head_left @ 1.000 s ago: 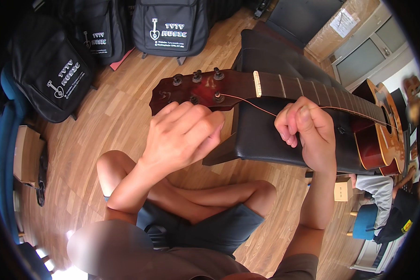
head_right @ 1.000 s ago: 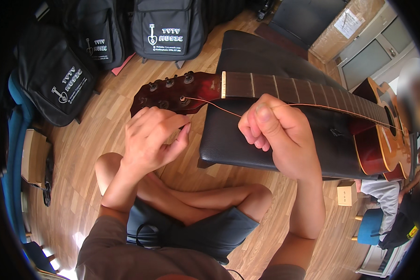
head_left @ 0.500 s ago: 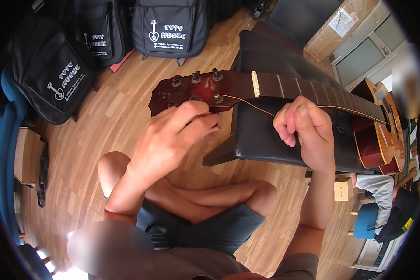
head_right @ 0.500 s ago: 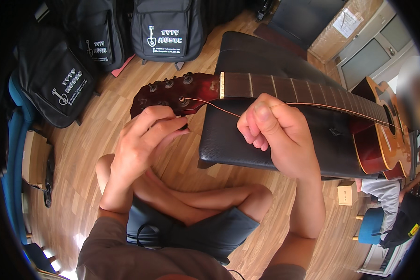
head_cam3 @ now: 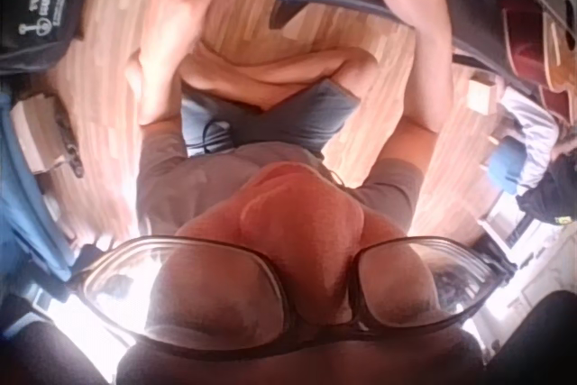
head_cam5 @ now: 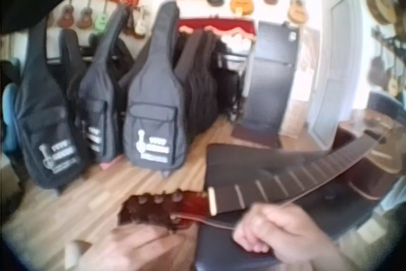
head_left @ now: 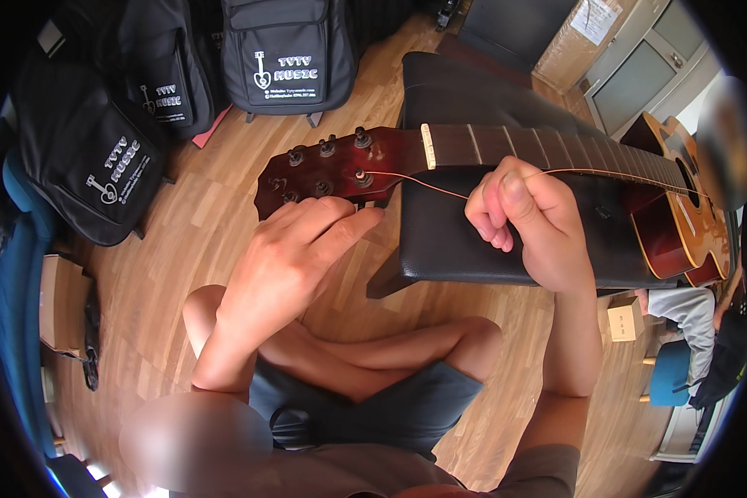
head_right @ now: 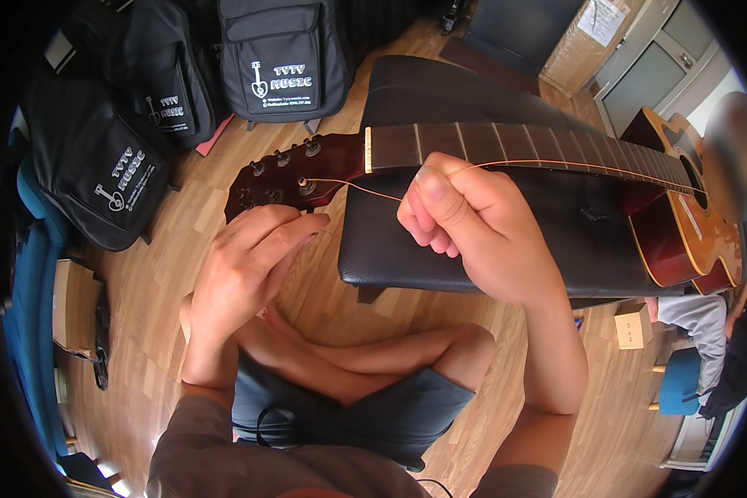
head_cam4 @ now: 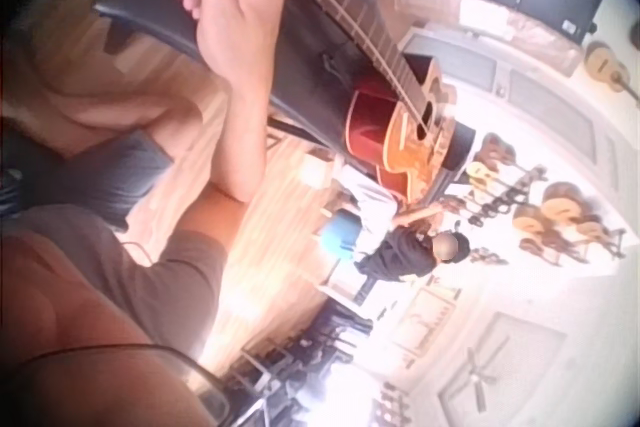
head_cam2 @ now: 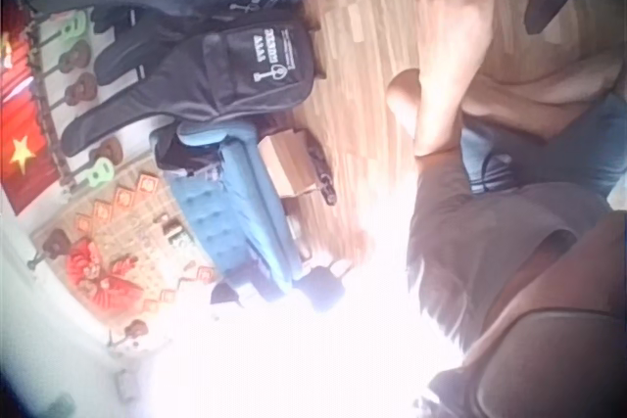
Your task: The person strings an acoustic guitar by hand, threading a new string through the tuning peg and winding it onto the post. They repeat this process for multiple strings, adjusting tension and securing each string at the headstock.
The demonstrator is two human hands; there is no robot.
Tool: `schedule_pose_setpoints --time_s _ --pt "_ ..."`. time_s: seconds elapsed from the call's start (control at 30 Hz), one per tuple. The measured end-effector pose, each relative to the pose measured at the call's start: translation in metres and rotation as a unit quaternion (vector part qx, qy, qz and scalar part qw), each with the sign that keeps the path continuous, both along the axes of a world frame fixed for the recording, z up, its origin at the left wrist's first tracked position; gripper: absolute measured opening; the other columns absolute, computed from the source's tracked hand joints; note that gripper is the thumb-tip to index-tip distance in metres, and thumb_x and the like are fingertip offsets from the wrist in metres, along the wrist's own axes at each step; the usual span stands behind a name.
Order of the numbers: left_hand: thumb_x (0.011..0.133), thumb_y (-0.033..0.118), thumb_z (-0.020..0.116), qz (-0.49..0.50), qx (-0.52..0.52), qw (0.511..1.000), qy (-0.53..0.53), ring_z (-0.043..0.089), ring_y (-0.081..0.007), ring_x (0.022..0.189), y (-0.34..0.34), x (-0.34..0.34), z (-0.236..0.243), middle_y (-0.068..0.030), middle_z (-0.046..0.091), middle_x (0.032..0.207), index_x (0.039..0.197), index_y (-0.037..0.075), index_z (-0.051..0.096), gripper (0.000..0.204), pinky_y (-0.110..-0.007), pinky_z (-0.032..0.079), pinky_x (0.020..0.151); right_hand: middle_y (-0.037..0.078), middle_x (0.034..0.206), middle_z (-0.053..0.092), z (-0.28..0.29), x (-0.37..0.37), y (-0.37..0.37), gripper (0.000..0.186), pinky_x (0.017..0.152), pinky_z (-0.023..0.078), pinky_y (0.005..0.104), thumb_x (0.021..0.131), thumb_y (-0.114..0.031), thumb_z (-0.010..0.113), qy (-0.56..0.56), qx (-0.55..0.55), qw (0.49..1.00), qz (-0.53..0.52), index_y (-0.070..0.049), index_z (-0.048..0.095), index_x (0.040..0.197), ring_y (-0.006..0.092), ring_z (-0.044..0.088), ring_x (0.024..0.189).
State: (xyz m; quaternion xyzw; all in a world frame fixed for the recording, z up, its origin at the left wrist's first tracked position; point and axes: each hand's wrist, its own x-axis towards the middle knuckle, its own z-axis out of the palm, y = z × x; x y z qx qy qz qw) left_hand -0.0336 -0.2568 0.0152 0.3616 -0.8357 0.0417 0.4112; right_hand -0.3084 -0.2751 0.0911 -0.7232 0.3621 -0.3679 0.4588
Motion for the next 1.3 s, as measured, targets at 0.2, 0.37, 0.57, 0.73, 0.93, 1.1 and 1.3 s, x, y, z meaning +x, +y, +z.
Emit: schedule_pose_setpoints --time_s 0.2,0.37,0.57,0.73,0.93,1.1,1.3 --pt "0.080 0.003 0.088 0.002 -0.049 0.998 0.030 0.070 -0.0248 0.073 -0.006 -0.002 -0.002 -0.0057 0.070 0.095 0.107 0.008 0.075 0.030 -0.033 0.056 0.060 0.002 0.079 0.062 0.000 -0.002 0.001 0.045 0.062 0.044 0.0220 0.118 -0.033 0.045 -0.005 0.002 1.000 0.002 -0.008 0.054 0.082 0.0066 0.050 0.068" --pt "0.078 0.002 0.086 0.027 -0.093 0.995 0.003 0.064 -0.0192 0.064 -0.011 -0.007 -0.010 -0.0016 0.068 0.088 0.112 0.012 0.074 0.037 -0.033 0.051 0.053 0.001 0.079 0.062 0.001 -0.001 0.001 0.045 0.062 0.044 0.0220 0.118 -0.033 0.045 0.004 -0.001 1.000 0.002 -0.008 0.054 0.083 0.0067 0.050 0.069" --pt "0.073 0.011 0.080 0.066 -0.103 0.991 -0.059 0.054 -0.0140 0.062 -0.009 -0.014 -0.005 0.0038 0.050 0.077 0.126 0.021 0.075 0.054 -0.030 0.048 0.052 0.001 0.081 0.061 0.001 -0.002 0.001 0.044 0.062 0.044 0.0224 0.118 -0.034 0.045 0.000 0.005 1.000 0.006 -0.008 0.054 0.084 0.0068 0.050 0.070" --pt "0.073 0.006 0.082 0.013 -0.070 0.997 -0.035 0.063 -0.0165 0.066 -0.008 -0.007 -0.001 0.0019 0.062 0.087 0.123 0.018 0.077 0.052 -0.030 0.052 0.055 0.001 0.080 0.061 0.002 -0.002 0.002 0.044 0.062 0.044 0.0226 0.118 -0.034 0.045 -0.002 0.010 1.000 0.005 -0.008 0.054 0.084 0.0069 0.050 0.070" --pt "0.076 0.010 0.084 -0.043 -0.079 0.994 -0.063 0.073 -0.0194 0.074 -0.010 0.008 0.006 0.0003 0.070 0.101 0.115 0.018 0.080 0.040 -0.031 0.056 0.057 0.001 0.079 0.061 0.001 -0.003 0.002 0.044 0.062 0.044 0.0225 0.118 -0.033 0.045 -0.002 0.005 1.000 0.001 -0.008 0.054 0.083 0.0069 0.050 0.069" --pt "0.073 0.012 0.086 -0.041 -0.108 0.991 -0.071 0.069 -0.0171 0.070 -0.016 0.014 -0.001 0.0010 0.069 0.099 0.113 0.019 0.081 0.041 -0.030 0.053 0.053 0.001 0.078 0.061 0.001 -0.002 0.002 0.044 0.062 0.044 0.0225 0.118 -0.033 0.045 -0.004 0.004 1.000 0.002 -0.008 0.053 0.082 0.0068 0.050 0.069" --pt "0.071 0.013 0.085 -0.027 -0.170 0.985 -0.021 0.062 -0.0138 0.062 -0.026 -0.003 -0.013 0.0035 0.067 0.096 0.118 0.021 0.079 0.048 -0.029 0.048 0.049 0.001 0.079 0.061 0.001 -0.002 0.001 0.045 0.062 0.044 0.0224 0.118 -0.033 0.045 -0.003 0.008 1.000 0.003 -0.008 0.053 0.082 0.0069 0.051 0.069"
